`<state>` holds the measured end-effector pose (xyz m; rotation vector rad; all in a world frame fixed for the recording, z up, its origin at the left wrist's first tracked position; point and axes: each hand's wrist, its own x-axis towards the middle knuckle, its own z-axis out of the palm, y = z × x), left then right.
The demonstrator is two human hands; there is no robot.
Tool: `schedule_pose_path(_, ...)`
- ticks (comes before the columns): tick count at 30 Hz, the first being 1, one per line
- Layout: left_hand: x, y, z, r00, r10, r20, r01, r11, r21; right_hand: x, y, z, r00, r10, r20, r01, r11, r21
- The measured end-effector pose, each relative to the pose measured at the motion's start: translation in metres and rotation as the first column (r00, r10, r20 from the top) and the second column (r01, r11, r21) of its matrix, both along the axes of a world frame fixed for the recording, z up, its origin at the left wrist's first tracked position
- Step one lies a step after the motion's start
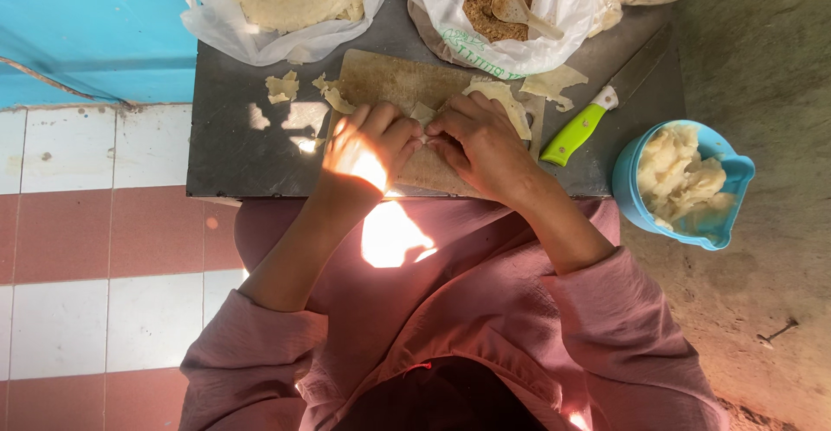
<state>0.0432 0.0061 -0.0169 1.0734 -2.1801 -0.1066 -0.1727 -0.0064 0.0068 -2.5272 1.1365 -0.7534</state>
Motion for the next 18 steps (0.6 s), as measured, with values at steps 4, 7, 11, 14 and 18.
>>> schedule_pose_path(4, -0.003, -0.01, -0.001, 0.999, 0.023, 0.043, -0.023, 1.0, 0.003, 0.003, -0.001, -0.004, 0.995, -0.038, -0.091, 0.021, 0.983, -0.181)
schedule_pose_path(7, -0.003, -0.014, -0.005, 0.998, 0.041, 0.047, -0.044, 0.997, 0.063, 0.003, 0.0, -0.008, 0.999, -0.042, -0.026, 0.037, 0.982, -0.185)
schedule_pose_path(11, -0.003, -0.035, -0.003, 0.995, -0.007, 0.103, -0.018, 0.97, 0.244, 0.001, -0.006, -0.012, 0.999, -0.008, 0.054, 0.009, 1.0, -0.026)
schedule_pose_path(14, -0.002, -0.033, 0.004, 0.998, 0.017, -0.058, -0.001, 0.968, 0.251, 0.0, -0.01, -0.013, 1.0, -0.009, 0.024, 0.01, 0.999, -0.033)
schedule_pose_path(18, -0.009, -0.002, 0.009, 0.969, 0.018, -0.246, 0.006, 0.995, 0.095, 0.0, -0.008, -0.015, 1.0, -0.01, 0.007, 0.01, 0.994, -0.106)
